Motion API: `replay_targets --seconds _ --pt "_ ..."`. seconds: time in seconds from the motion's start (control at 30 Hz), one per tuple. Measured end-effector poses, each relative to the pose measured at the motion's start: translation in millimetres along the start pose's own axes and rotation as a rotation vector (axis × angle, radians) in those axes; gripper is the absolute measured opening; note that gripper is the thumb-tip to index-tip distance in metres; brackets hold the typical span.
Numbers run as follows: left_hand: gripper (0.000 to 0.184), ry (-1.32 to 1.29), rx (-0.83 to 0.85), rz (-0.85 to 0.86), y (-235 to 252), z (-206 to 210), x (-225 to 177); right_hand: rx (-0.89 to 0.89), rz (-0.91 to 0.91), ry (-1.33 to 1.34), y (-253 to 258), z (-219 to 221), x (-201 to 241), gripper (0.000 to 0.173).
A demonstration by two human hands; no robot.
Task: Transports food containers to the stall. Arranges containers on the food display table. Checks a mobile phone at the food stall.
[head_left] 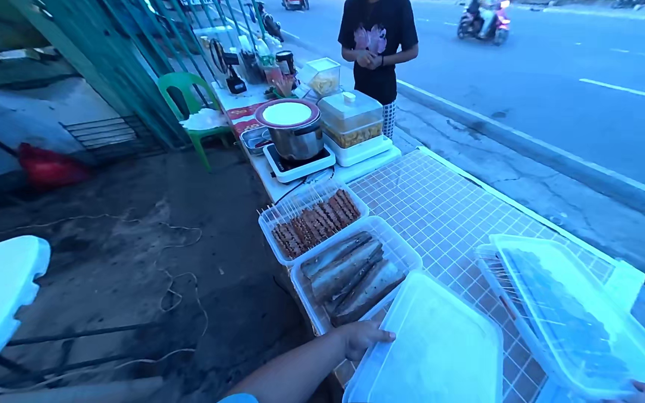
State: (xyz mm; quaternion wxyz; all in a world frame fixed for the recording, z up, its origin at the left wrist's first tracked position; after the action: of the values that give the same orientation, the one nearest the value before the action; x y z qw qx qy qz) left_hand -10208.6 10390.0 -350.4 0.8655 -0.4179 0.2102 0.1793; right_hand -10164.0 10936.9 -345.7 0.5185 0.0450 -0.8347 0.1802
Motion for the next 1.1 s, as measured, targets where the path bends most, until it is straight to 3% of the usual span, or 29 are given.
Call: replay_targets --seconds 0.37,0.53,0.63,0.73,0.83,1.0,1.1 --pt "0.055 0.101 -0.043 -0.127 29.3 14.0 35.9 0.256 0.103 0.09 -9.6 95.1 16.7 0.046" --pt "0.071 0.602 -0.288 -0.095 39.4 -5.7 38.6 0.354 0.088 0.034 -11.6 158.0 28.9 0.051" --pt "0.076 0.632 -0.359 0.039 41.3 -11.4 32.2 0.418 0.077 -0.039 -26.1 195.2 43.1 0.051" --pt "0.081 0.707 -0.352 0.045 34.9 -7.2 33.1 0.469 0.079 -0.144 -45.8 215.6 48.9 0.048" --pt "0.086 0.893 -0.321 -0.002 30.3 0.5 31.2 0.486 0.03 -0.266 -44.7 229.3 51.9 0.051" --pt "0.084 1.071 -0.314 0.025 30.9 1.9 31.8 0.299 -0.123 -0.561 -43.9 209.1 72.7 0.061" --pt "0.083 1.124 -0.285 0.019 32.5 1.2 33.3 0.307 -0.137 -0.496 -47.8 208.7 78.7 0.059"
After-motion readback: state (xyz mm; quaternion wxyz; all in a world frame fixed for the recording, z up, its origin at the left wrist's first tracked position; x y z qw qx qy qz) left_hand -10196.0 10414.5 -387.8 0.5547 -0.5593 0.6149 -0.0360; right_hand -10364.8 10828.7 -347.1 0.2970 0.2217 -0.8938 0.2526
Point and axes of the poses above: each hand's wrist, its own y-axis towards the middle knuckle, its own z-axis out of the palm, x = y × z, the point moved 10 cm from there along y, towards the middle knuckle, and after that the axes turned 15 degrees about -y, right-handed, at the moved point
